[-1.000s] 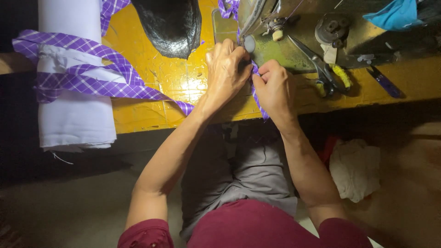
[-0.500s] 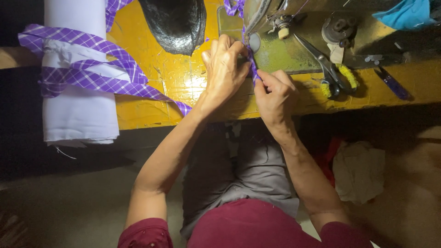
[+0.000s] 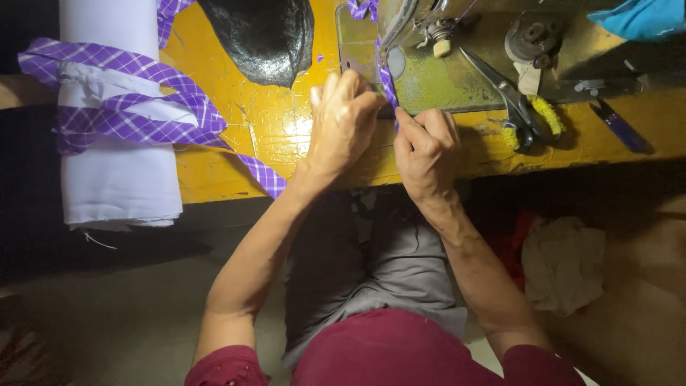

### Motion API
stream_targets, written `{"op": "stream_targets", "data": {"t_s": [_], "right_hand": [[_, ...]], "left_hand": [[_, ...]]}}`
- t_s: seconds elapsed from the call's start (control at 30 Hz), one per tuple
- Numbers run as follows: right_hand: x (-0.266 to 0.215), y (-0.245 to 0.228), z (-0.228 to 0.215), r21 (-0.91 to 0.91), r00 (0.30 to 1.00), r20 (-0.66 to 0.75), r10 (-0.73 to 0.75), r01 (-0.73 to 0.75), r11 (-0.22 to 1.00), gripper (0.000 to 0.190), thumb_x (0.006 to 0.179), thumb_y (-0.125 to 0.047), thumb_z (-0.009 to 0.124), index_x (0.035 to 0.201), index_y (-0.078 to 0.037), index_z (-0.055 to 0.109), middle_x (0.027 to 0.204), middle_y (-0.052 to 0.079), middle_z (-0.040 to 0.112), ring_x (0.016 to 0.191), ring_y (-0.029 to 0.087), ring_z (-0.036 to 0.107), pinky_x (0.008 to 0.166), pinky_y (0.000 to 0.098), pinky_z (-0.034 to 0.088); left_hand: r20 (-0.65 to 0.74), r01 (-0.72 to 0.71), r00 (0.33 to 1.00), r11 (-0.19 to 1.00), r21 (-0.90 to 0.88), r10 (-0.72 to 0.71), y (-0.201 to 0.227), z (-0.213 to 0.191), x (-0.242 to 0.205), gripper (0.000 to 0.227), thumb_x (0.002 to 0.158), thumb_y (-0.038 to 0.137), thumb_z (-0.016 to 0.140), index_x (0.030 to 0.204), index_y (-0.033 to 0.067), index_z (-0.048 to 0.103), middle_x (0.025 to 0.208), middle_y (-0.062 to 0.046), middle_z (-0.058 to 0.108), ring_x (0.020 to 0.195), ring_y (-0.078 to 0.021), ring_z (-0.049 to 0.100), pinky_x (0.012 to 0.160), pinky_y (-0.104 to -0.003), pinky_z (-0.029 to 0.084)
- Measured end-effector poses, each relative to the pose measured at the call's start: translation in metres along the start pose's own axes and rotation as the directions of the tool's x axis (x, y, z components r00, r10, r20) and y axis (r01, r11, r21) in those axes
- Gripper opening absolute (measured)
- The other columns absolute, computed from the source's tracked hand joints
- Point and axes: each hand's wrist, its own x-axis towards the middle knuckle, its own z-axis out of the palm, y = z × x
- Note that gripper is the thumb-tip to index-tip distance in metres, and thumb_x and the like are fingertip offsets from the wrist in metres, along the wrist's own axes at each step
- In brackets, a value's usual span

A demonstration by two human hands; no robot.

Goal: Aligning and feeding thin checkered fabric strips through an industrial sewing machine to finish edges or join them.

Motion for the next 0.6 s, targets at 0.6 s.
{"op": "stream_targets", "data": {"t_s": [0.6], "right_hand": [[-0.006,0.011,-0.003,-0.022,0.986,0.164,-0.021,0.025,0.999,0.032,0.087,0.001,0.063,0.114,-0.006,0.08,0.083,0.002,0.044,0.078,0.025,0.056,0.068,0.0382,0.048]], "left_hand": [[0.144,-0.111,0.985,0.987,0.112,0.095,-0.002,-0.006,-0.005,0.026,0.091,0.007,0.066,0.113,0.0208,0.072,0.102,-0.001,0.051,0.098,-0.0218,0.05,0.077,-0.038,0.038]]}}
